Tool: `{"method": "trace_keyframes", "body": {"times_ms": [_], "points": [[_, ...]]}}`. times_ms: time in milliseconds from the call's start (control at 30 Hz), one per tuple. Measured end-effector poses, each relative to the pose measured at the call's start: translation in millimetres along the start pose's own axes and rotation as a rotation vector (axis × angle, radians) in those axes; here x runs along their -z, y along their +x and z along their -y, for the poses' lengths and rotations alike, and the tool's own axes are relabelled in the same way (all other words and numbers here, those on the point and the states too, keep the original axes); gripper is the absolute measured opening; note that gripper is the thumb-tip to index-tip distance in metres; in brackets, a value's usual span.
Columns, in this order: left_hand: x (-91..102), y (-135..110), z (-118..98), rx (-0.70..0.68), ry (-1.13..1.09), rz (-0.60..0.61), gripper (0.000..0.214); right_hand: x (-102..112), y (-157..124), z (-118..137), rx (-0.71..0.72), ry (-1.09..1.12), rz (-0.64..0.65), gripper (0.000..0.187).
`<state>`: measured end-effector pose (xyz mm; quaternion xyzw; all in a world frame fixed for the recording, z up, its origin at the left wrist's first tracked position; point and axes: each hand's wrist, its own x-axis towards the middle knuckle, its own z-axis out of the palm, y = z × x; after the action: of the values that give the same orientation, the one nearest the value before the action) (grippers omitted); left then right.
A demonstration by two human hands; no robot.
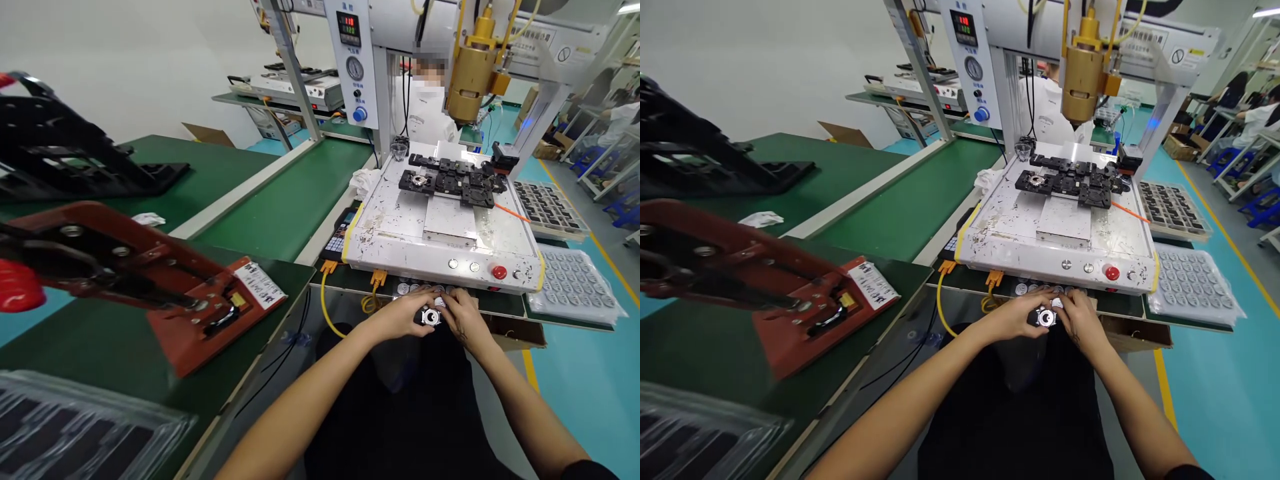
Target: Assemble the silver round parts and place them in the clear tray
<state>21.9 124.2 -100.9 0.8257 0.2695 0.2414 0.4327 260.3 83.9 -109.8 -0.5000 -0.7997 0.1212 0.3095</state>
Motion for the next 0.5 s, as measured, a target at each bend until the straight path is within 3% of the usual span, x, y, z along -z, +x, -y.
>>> {"method": "trace_keyframes", "body": {"times_ms": [267, 500], "points": [[12.5, 1.9, -8.1, 0.103, -0.038, 0.067, 0.036, -6.1, -21.0, -2.1, -0.036, 0.141, -0.056, 0.024], [7.7, 6.8, -15.6, 0.106, -0.018, -0.035, 0.034, 31.7, -41.9, 9.6, -0.347, 0.267, -0.252, 0.026]]}}
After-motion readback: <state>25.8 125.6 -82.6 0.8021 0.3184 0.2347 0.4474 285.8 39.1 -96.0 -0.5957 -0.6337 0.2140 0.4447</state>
